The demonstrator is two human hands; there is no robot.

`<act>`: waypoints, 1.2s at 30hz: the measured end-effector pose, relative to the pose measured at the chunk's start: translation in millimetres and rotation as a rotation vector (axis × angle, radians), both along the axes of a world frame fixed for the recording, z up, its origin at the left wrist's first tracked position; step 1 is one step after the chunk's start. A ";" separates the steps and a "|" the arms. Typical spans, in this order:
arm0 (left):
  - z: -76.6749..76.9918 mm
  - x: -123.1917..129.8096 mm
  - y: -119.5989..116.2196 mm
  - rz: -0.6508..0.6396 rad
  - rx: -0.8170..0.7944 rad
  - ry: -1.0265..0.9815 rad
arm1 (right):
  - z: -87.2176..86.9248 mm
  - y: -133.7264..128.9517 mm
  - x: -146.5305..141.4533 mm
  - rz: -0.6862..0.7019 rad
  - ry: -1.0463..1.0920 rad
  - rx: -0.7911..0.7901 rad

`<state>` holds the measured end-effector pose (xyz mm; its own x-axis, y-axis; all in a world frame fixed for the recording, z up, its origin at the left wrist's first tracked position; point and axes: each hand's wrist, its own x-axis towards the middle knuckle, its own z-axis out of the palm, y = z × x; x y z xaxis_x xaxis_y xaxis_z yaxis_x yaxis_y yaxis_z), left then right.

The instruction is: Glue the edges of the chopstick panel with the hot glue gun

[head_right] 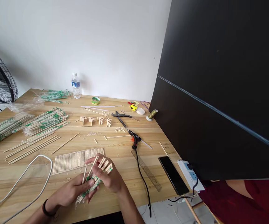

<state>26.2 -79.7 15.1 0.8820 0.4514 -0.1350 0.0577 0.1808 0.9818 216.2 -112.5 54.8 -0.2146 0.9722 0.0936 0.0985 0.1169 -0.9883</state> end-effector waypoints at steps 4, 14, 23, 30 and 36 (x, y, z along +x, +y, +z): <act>-1.8 -7.2 -6.2 -0.062 -0.176 -0.006 | 8.3 6.0 2.8 0.166 0.070 -0.102; -3.8 -22.4 -4.5 0.108 -0.080 0.074 | -6.3 11.8 -6.8 0.095 0.052 -0.163; -14.3 -21.3 -6.9 0.200 -0.052 0.098 | -33.6 5.1 -37.4 0.032 0.009 -0.161; -1.1 -24.4 -12.6 0.134 -0.197 0.102 | -16.1 8.8 -11.1 0.084 0.060 -0.119; 4.6 -23.9 -15.6 0.081 -0.272 0.114 | 5.6 12.4 0.5 0.128 0.045 -0.179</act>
